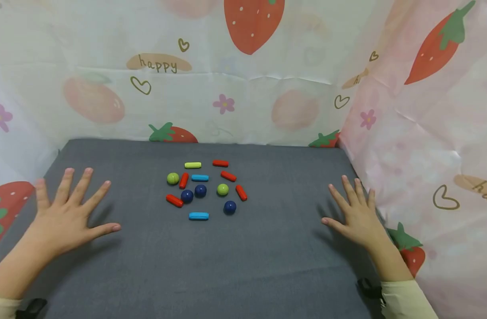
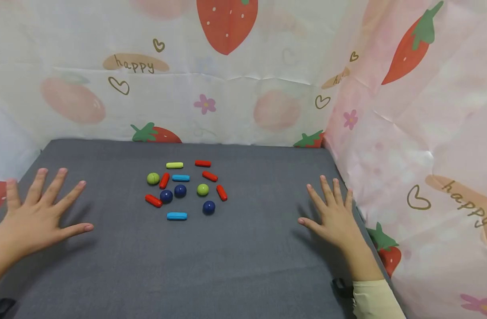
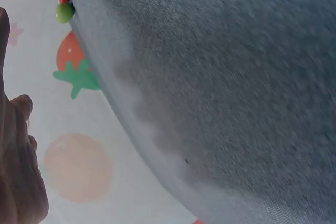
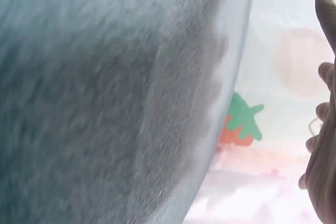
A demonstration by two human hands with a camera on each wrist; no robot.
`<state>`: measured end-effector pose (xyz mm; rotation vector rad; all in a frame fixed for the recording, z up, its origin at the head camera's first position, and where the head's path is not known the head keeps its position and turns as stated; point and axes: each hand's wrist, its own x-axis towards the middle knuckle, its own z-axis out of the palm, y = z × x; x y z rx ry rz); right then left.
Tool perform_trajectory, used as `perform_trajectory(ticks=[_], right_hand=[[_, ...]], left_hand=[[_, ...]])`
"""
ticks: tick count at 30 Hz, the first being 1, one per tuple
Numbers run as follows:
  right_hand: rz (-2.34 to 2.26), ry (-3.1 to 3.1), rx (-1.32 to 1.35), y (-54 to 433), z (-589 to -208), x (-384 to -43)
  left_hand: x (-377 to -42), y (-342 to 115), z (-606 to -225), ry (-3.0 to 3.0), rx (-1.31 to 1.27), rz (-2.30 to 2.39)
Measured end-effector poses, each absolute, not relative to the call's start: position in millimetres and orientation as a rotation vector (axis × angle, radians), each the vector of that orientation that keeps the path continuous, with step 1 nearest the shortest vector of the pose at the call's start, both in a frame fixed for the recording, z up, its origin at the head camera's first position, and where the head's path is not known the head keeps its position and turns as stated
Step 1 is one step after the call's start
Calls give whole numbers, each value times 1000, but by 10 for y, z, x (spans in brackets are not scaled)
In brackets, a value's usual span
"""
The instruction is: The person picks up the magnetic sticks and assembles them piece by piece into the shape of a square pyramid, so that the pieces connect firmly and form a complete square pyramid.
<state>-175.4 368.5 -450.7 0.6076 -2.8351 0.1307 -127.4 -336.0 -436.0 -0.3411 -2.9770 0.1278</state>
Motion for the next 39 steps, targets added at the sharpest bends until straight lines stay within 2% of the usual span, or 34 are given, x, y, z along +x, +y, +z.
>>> perform_trajectory(ticks=[17, 39], right_hand=[[122, -2808, 635, 3368, -4418, -1853], [387, -2720, 764, 2867, -4339, -2011]], left_hand=[[-1404, -3043, -4392, -2953, -436, 18], [-1526, -2506, -4451, -2882, -623, -301]])
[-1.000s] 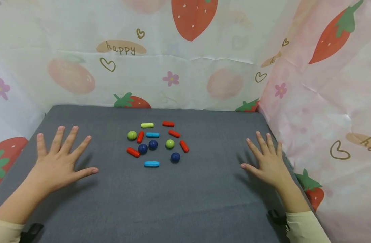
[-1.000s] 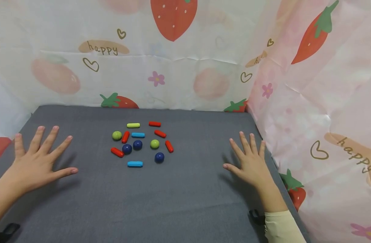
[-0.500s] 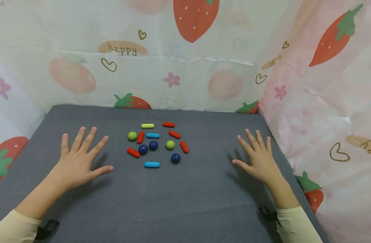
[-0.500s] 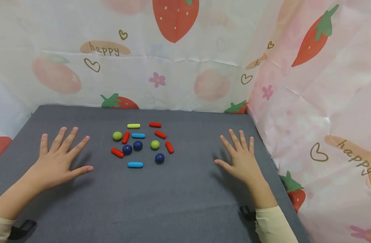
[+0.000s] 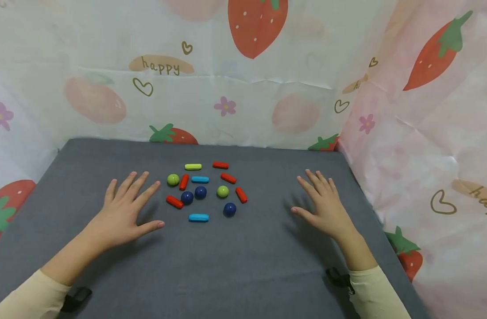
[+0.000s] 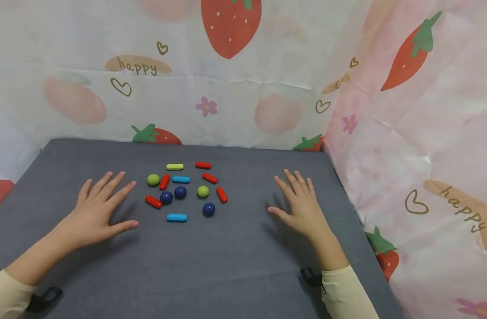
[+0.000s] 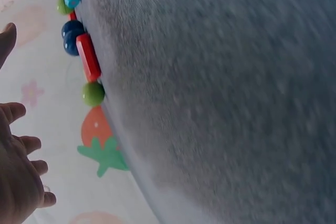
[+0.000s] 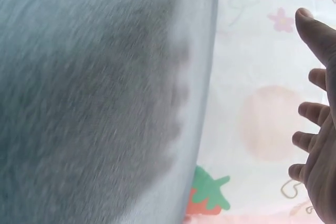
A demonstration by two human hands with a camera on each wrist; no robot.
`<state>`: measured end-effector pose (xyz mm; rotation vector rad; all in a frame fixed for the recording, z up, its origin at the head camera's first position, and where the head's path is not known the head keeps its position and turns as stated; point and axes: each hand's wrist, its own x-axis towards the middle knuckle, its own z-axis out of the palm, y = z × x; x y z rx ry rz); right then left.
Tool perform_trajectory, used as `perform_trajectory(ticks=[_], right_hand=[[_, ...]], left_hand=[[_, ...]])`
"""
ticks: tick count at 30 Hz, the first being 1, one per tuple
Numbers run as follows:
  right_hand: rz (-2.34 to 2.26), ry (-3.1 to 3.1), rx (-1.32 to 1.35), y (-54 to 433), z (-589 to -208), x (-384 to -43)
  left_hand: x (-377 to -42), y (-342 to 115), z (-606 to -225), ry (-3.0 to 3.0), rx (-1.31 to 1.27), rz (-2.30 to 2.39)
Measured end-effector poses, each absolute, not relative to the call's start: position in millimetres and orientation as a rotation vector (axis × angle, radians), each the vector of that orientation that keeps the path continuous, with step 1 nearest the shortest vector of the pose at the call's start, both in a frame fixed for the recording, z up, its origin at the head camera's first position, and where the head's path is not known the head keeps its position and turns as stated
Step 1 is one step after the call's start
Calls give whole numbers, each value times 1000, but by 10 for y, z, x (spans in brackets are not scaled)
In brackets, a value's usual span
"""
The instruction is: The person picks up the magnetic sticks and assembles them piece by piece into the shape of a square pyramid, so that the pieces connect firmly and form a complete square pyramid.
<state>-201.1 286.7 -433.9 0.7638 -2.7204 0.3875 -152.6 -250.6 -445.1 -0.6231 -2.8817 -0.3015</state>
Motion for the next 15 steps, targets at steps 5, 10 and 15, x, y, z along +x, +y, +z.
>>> perform_trajectory(ticks=[5, 10, 15], right_hand=[[435, -2667, 801, 2782, -4341, -2042], [497, -2647, 827, 2701, -4332, -2054], [542, -2658, 837, 2627, -4343, -2053]], left_hand=[[-1557, -2420, -4469, -2848, -679, -367], [-1568, -2327, -4479, -2848, -716, -453], [-1596, -2229, -4489, -2871, -734, -545]])
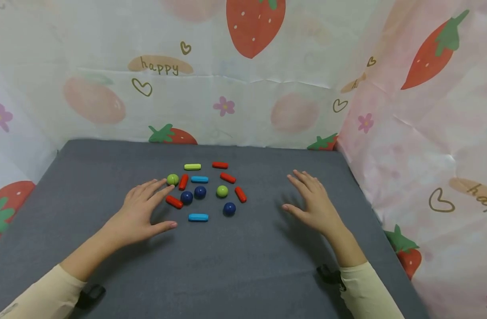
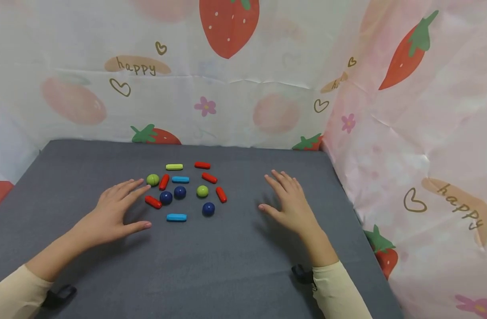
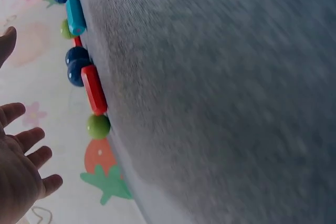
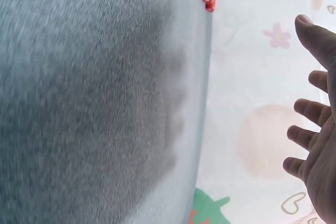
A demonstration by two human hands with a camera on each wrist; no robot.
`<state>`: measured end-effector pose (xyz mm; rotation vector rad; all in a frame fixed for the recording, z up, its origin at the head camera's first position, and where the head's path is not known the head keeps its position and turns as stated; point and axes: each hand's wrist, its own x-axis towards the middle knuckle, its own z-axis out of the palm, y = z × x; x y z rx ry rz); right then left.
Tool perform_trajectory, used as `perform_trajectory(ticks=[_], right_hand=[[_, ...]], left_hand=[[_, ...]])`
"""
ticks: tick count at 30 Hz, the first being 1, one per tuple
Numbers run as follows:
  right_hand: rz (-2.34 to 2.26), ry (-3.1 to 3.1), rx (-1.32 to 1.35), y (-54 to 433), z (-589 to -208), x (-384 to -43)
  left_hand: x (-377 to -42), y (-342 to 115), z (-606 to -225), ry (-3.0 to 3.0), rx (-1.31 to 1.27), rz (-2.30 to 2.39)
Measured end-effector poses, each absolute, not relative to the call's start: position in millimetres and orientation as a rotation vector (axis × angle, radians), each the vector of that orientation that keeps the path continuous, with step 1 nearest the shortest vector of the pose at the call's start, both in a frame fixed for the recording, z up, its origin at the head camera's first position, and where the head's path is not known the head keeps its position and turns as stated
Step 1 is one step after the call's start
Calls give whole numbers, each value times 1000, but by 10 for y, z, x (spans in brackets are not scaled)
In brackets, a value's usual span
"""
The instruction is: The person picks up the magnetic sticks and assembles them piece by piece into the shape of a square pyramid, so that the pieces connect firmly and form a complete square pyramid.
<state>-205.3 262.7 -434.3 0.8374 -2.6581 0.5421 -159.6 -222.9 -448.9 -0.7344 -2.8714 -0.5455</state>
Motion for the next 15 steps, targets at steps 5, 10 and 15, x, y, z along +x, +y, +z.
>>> perform_trajectory(ticks=[5, 10, 15], right_hand=[[603, -2661, 848, 2547, -4348, -2059], [674, -2679, 860, 2460, -4364, -2084], [741, -2707, 868, 2365, -4395, -2106]], left_hand=[[-1624, -2130, -4502, -2895, -753, -643], [-1647, -2039, -4532, -2903, -778, -679], [-1684, -1948, -4584, -2932, -782, -709]])
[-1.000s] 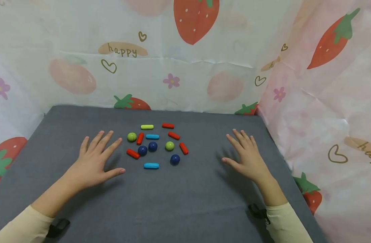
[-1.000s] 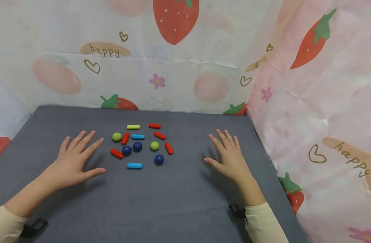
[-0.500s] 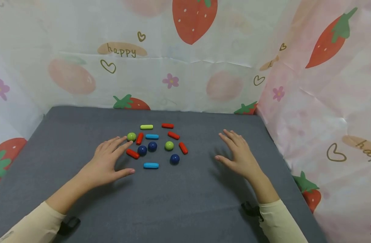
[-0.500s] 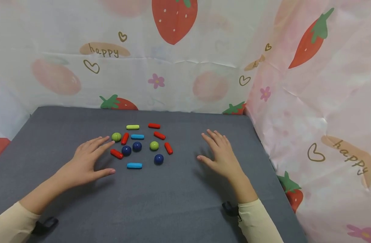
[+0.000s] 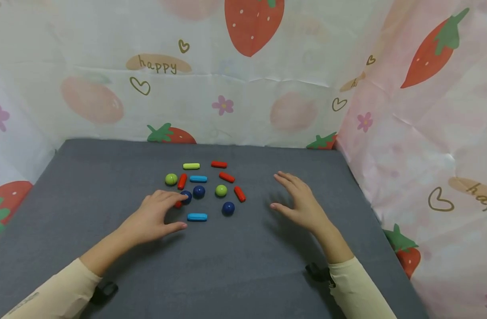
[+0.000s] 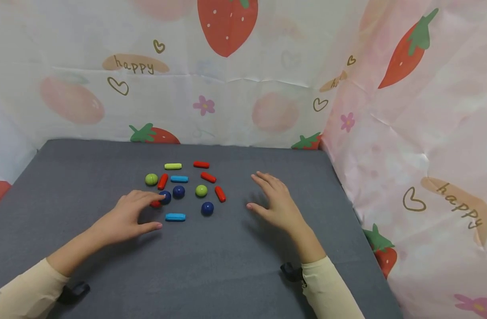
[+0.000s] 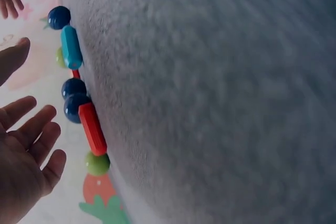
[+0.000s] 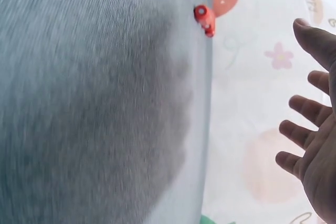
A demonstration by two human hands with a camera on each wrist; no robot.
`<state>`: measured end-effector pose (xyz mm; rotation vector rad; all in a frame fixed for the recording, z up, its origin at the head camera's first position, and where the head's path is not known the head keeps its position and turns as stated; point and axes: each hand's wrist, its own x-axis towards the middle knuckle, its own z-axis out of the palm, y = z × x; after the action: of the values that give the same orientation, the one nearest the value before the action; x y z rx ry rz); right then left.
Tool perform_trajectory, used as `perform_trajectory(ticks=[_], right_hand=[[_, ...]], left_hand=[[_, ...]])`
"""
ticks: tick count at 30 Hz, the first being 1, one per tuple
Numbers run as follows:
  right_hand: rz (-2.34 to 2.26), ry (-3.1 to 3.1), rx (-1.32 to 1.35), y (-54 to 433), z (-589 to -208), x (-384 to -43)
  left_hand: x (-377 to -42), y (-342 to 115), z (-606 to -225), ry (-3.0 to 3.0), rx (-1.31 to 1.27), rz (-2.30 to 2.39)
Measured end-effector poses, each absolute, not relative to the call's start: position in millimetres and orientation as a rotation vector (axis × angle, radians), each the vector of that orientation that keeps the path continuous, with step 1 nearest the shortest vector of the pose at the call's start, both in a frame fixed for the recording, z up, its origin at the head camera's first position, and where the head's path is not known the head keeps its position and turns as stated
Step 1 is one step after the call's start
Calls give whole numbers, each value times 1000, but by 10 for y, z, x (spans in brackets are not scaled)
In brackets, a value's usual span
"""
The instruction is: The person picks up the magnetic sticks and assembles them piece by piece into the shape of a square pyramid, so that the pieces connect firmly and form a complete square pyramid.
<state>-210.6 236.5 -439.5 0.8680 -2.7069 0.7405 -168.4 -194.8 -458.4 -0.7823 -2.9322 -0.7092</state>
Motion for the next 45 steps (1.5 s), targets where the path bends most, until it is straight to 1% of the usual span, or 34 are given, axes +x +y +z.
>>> perform_trajectory(ticks=[14, 22, 34, 45], right_hand=[[854, -2754, 943, 2082, -4447, -2133], [908, -2811, 934, 1943, -4474, -2144], [969, -2868, 915, 1732, -4518, -2180], [952, -2891, 973, 1595, -4605, -2238]], left_hand=[[-1760, -1768, -4641, -2989, -675, -801], [-1792, -1697, -4643, -3050, -625, -777], [-1833, -1624, -4645, -3057, -653, -803], [-1868, -1554, -4669, -3091, -626, -750]])
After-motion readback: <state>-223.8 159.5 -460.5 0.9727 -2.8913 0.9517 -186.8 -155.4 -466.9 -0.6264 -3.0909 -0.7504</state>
